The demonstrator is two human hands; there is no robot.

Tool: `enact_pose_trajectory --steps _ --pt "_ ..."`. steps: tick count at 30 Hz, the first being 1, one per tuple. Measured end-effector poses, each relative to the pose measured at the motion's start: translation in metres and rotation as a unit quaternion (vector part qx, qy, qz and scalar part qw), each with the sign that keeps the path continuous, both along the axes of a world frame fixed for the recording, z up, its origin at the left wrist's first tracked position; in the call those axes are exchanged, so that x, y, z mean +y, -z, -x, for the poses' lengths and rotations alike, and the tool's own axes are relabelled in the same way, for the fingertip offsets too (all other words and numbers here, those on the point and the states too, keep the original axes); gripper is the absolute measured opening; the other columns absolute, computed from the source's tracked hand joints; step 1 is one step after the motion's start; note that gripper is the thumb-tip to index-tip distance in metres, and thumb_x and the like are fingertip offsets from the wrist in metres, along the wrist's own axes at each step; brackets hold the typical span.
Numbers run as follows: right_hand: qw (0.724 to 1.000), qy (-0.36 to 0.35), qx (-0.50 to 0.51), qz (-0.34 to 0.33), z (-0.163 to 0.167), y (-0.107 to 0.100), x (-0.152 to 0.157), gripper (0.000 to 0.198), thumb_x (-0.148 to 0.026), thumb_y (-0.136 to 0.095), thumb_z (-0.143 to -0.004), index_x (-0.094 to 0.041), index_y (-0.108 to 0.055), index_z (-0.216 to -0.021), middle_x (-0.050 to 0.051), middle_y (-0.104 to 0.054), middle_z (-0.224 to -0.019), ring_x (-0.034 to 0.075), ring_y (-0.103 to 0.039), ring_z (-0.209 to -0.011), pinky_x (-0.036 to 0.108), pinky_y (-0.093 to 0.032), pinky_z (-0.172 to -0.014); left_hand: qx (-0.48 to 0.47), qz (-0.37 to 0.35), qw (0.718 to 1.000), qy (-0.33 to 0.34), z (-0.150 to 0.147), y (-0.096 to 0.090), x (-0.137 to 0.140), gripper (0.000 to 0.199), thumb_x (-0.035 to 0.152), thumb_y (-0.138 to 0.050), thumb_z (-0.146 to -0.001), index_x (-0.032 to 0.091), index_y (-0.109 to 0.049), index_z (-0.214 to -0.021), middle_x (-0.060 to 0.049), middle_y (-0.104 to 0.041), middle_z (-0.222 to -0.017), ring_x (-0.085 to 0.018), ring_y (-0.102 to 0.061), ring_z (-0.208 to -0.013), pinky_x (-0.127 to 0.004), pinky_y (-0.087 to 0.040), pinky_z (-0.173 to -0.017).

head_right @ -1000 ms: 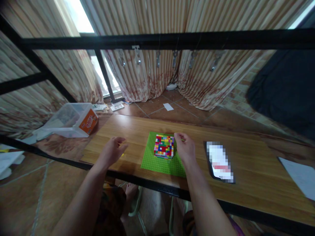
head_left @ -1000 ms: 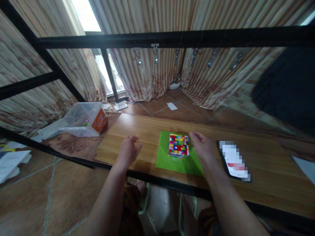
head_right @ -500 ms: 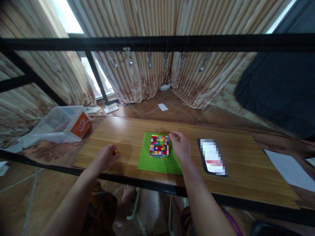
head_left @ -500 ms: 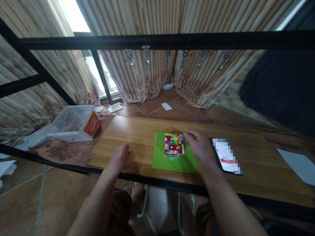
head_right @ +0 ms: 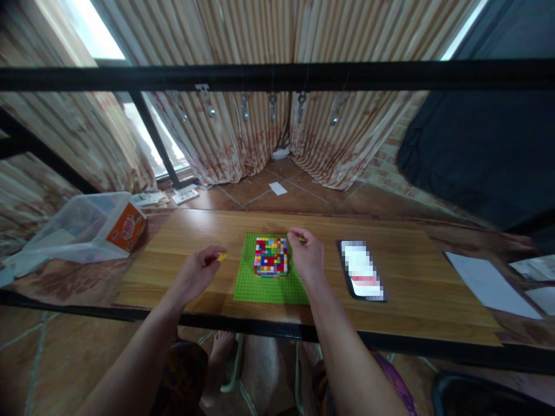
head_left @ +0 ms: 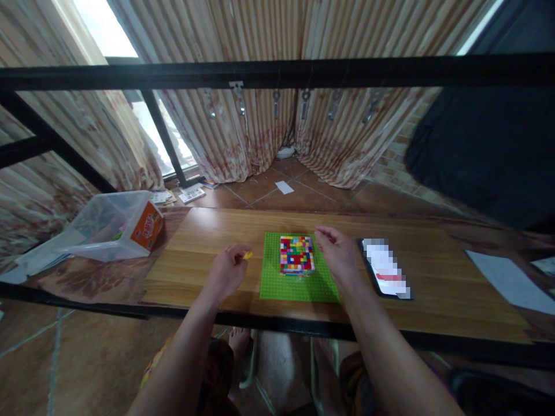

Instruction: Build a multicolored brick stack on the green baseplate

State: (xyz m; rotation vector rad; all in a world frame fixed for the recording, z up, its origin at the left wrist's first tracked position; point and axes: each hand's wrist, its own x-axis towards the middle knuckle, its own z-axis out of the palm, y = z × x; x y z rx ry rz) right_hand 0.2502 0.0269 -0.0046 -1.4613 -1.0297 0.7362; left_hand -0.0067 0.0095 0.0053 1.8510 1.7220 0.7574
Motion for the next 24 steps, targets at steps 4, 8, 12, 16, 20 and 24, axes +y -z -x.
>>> enact_pose_trajectory --steps 4,8,12,16,20,24 --pt "0.998 -0.018 -0.064 -0.013 0.005 -0.008 -0.006 0.03 -0.042 -0.059 -0.078 -0.02 -0.072 -0.094 0.007 -0.073 -0.09 0.019 -0.064 -0.076 0.034 -0.05 -0.074 -0.063 -0.016 0.998 0.02 -0.02 -0.002 0.0 0.039 0.01 -0.047 -0.075 0.016 -0.069 -0.106 -0.004 -0.072 -0.098 -0.017 -0.066 -0.089 -0.03 -0.051 -0.085" --pt "0.981 -0.069 -0.179 -0.04 0.009 -0.01 -0.01 0.027 -0.038 -0.056 -0.083 -0.022 -0.071 -0.097 0.008 -0.07 -0.1 0.021 -0.064 -0.088 0.037 -0.049 -0.083 -0.109 -0.023 0.993 0.03 -0.037 -0.003 0.002 0.033 0.015 -0.046 -0.081 0.016 -0.07 -0.104 -0.006 -0.073 -0.1 -0.018 -0.066 -0.093 -0.031 -0.051 -0.088" --pt "0.962 -0.099 -0.251 -0.052 0.013 -0.004 -0.007 0.028 -0.036 -0.055 -0.086 -0.02 -0.069 -0.103 0.01 -0.068 -0.104 0.025 -0.061 -0.102 0.041 -0.044 -0.095 -0.117 -0.018 0.993 0.022 -0.048 -0.006 0.003 0.034 0.017 -0.043 -0.085 0.014 -0.069 -0.107 -0.009 -0.073 -0.103 -0.019 -0.066 -0.094 -0.032 -0.05 -0.089" --pt "0.953 -0.114 -0.275 -0.045 0.02 0.002 -0.004 0.03 -0.033 -0.056 -0.084 -0.017 -0.068 -0.106 0.012 -0.066 -0.108 0.026 -0.058 -0.106 0.043 -0.043 -0.098 -0.134 0.015 0.991 0.0 -0.054 -0.002 0.006 0.039 0.019 -0.041 -0.086 0.012 -0.069 -0.111 -0.009 -0.073 -0.096 -0.019 -0.066 -0.085 -0.031 -0.051 -0.08" --pt "0.954 -0.11 -0.277 -0.038 0.025 0.006 -0.003 0.029 -0.03 -0.056 -0.083 -0.017 -0.068 -0.107 0.012 -0.065 -0.108 0.027 -0.058 -0.107 0.044 -0.044 -0.097 -0.195 0.047 0.98 -0.003 -0.058 0.011 0.013 0.04 0.02 -0.041 -0.083 0.014 -0.07 -0.11 -0.005 -0.071 -0.083 -0.015 -0.062 -0.071 -0.026 -0.048 -0.067" --pt "0.956 -0.102 -0.274 -0.034 0.027 0.007 -0.002 0.028 -0.029 -0.056 -0.083 -0.017 -0.069 -0.105 0.011 -0.066 -0.104 0.027 -0.059 -0.104 0.044 -0.045 -0.095 -0.257 0.106 0.96 -0.008 -0.065 0.013 0.013 0.044 0.02 -0.042 -0.08 0.013 -0.069 -0.114 0.0 -0.062 -0.063 -0.012 -0.054 -0.056 -0.022 -0.041 -0.054"
